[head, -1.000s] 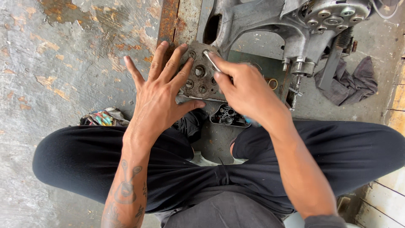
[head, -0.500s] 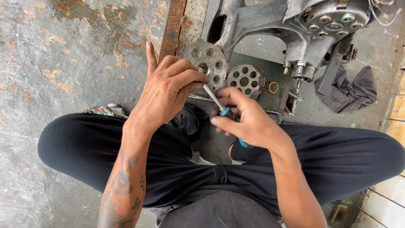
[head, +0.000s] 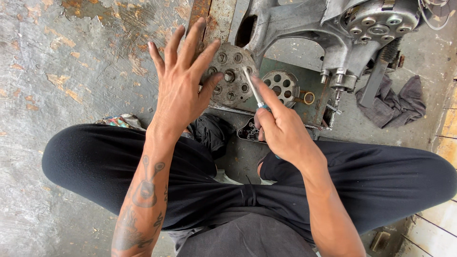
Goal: The person sits on the floor and uses a screwdriver to scrape and clean the surface of a circular metal engine part, likely a cylinder head. They systematically move the tool across the surface to remove residue from the holes and flat areas.
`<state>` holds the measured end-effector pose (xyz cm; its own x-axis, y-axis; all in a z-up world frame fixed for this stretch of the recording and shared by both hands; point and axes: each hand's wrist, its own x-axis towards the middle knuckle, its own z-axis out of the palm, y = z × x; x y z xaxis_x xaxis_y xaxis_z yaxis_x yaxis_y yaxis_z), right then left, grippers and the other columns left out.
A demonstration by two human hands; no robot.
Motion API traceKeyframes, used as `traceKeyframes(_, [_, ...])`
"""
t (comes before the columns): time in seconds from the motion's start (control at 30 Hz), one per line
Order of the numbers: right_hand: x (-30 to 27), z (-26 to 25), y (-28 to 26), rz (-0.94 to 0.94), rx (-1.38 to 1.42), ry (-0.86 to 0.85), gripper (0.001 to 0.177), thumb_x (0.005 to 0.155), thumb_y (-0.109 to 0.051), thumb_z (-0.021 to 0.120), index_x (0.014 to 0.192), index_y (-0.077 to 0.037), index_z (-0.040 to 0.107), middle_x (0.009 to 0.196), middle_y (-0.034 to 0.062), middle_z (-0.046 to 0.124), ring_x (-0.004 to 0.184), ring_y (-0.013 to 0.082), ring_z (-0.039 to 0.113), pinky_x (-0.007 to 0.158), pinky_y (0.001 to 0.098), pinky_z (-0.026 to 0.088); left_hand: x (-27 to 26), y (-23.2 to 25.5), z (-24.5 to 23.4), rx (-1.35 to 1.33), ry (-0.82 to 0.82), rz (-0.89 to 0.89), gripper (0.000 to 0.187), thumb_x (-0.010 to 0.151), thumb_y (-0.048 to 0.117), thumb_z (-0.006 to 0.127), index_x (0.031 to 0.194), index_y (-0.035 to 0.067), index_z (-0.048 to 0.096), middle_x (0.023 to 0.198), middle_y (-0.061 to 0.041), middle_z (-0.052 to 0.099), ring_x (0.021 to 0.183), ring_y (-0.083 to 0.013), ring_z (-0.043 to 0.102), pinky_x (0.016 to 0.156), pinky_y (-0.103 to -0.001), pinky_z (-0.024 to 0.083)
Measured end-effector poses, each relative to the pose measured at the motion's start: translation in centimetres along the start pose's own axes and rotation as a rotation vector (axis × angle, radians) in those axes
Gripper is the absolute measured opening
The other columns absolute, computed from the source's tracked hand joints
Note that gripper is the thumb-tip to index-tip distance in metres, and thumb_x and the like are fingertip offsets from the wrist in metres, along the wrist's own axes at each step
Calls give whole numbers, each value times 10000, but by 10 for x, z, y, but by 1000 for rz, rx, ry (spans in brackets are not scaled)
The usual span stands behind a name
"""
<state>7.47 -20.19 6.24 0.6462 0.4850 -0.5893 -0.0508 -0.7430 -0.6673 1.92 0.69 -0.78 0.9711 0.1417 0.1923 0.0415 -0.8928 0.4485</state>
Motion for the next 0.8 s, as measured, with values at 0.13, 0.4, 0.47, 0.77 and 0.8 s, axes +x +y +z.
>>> traceKeyframes(0.13, [10, -7, -10, -26, -76, 9, 629, 943, -187, 377, 1558, -323, 375, 715, -10, 605, 526, 135, 682, 734, 255, 522, -2, 1, 1, 56, -32, 26, 486, 1047, 344, 649, 1478, 176, 499, 1603, -75, 304, 1454, -425, 288, 1103, -780, 201])
traceKeyframes(0.4, [19, -24, -39, 79, -93, -72, 582, 988, -267, 423, 1570, -275, 419, 702, 33, 600, 471, 150, 659, 689, 250, 530, -1, -1, 1, 84, -41, 33, 502, 1046, 346, 642, 1493, 181, 484, 1607, -90, 295, 1444, -433, 299, 1112, -713, 282])
traceKeyframes(0.47, [20, -26, -43, 80, -87, -86, 579, 985, -250, 418, 1563, -257, 430, 626, 21, 554, 461, 151, 667, 665, 251, 526, 0, 0, 2, 100, -39, 32, 508, 1043, 358, 651, 1490, 176, 494, 1607, -88, 292, 1440, -429, 299, 1109, -698, 300])
traceKeyframes(0.77, [21, -24, -77, 229, -223, -102, 587, 971, -290, 368, 1554, -275, 438, 564, 113, 673, 480, 187, 703, 698, 295, 544, 1, 2, -1, 133, -41, 43, 519, 1022, 349, 683, 1464, 134, 513, 1607, -42, 315, 1424, -430, 296, 1082, -681, 348])
traceKeyframes(0.8, [21, -26, -80, 265, -228, -122, 589, 978, -295, 375, 1564, -289, 434, 558, 121, 684, 483, 179, 701, 720, 280, 547, 1, 3, -1, 137, -40, 42, 520, 1012, 342, 685, 1458, 133, 517, 1607, -40, 317, 1422, -433, 302, 1079, -684, 353])
